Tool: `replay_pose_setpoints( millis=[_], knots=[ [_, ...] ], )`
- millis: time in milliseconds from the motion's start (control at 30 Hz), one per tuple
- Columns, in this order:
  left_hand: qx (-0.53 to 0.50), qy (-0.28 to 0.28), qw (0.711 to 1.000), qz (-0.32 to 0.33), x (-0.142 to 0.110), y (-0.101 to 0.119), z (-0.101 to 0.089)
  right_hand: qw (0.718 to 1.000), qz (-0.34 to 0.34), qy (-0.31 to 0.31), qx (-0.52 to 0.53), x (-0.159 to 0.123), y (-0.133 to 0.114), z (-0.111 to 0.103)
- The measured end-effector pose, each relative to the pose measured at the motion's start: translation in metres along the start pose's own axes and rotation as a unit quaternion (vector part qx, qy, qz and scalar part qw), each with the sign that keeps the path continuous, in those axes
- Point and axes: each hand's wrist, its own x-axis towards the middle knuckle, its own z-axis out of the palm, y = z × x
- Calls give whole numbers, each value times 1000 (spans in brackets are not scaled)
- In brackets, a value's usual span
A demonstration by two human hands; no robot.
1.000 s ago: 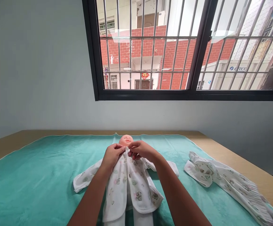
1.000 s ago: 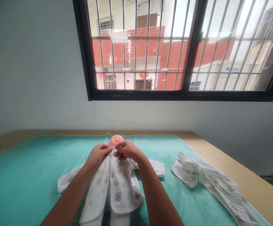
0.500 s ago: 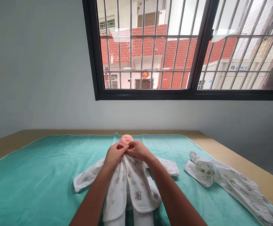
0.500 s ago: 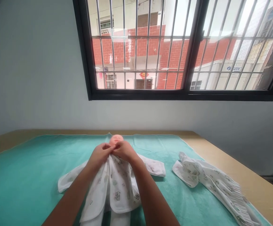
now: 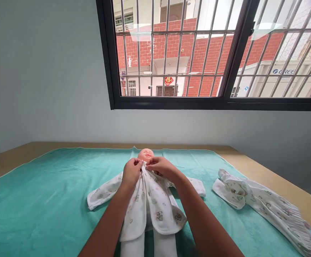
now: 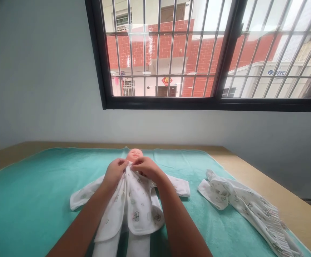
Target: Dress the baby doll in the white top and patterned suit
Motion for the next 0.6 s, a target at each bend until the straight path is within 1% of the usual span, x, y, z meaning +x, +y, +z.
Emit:
replay_pose_setpoints(
  millis=[100, 167, 300, 467, 600],
  knots=[
    [-20, 1, 1000, -11, -1, 1, 1, 1000, -4, -6, 13, 1, 2, -1],
    [-35, -4, 999, -18, -2, 1, 1, 1000, -16, -2, 4, 2, 3, 0],
    [-63, -7, 997, -32, -4, 2, 0, 996, -41, 19, -74, 4, 0, 3],
    [-158, -20, 983, -87, -6, 3, -2, 984, -70, 10, -166, 3, -9, 5],
    [-184, -28, 977, -105, -5, 2, -3, 974, -89, 6, -209, 2, -10, 5]
  ],
)
